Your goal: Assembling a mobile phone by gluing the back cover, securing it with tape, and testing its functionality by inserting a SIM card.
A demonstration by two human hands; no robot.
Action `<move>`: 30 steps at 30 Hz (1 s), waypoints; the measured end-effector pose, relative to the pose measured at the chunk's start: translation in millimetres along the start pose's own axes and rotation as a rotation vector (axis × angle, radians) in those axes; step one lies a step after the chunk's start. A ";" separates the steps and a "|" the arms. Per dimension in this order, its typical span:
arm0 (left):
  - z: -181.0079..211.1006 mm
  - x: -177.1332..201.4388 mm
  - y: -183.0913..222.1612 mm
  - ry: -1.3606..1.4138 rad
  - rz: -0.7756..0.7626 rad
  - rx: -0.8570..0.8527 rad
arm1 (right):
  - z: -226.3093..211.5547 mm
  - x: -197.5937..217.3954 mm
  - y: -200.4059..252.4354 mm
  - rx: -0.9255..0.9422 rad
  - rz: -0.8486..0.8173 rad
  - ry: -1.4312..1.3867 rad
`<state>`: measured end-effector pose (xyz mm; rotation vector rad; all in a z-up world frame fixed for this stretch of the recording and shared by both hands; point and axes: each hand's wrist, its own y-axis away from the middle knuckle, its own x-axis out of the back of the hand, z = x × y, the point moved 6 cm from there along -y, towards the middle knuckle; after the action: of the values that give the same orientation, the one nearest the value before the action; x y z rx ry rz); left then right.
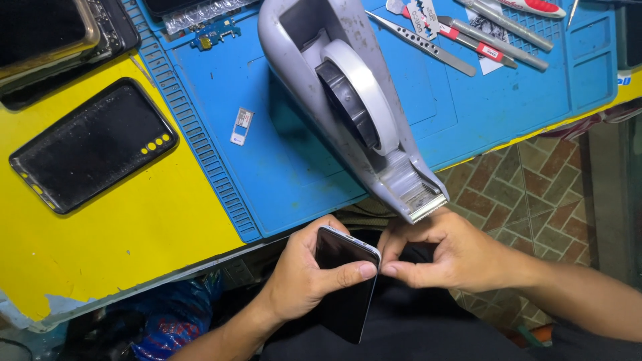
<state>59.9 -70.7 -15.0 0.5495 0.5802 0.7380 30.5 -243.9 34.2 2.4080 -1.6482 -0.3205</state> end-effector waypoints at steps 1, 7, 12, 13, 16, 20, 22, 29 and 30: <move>-1.0 -1.5 -0.9 0.047 -0.034 -0.029 | 1.1 -0.3 -0.2 0.008 -0.033 0.005; -6.9 -21.5 -6.6 0.474 -0.232 0.072 | 23.0 -3.5 2.4 0.079 0.014 -0.094; -33.0 -39.6 -10.3 0.720 -0.433 0.123 | 45.8 -11.7 4.1 0.014 0.218 -0.212; -32.8 -46.3 -8.5 0.787 -0.531 0.118 | 52.8 -12.5 4.2 0.000 0.289 -0.298; -31.5 -51.1 -6.6 0.851 -0.626 0.126 | 65.6 -12.0 8.4 -0.042 0.388 -0.185; -29.6 -45.4 -5.4 0.823 -0.562 0.129 | 80.8 3.7 22.2 -0.187 0.402 0.039; -27.3 -34.4 -3.7 0.632 -0.459 0.036 | 44.4 14.8 28.2 0.196 0.412 0.309; -52.9 -22.7 18.0 0.890 -0.411 0.128 | -19.3 71.8 26.3 0.528 0.517 0.341; -52.7 -21.3 19.0 0.886 -0.368 0.164 | -21.9 71.5 16.4 0.449 0.427 0.371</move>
<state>3.9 -61.5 -34.1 0.2248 1.5312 0.5579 47.6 -315.5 55.4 2.1102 -2.1374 0.5842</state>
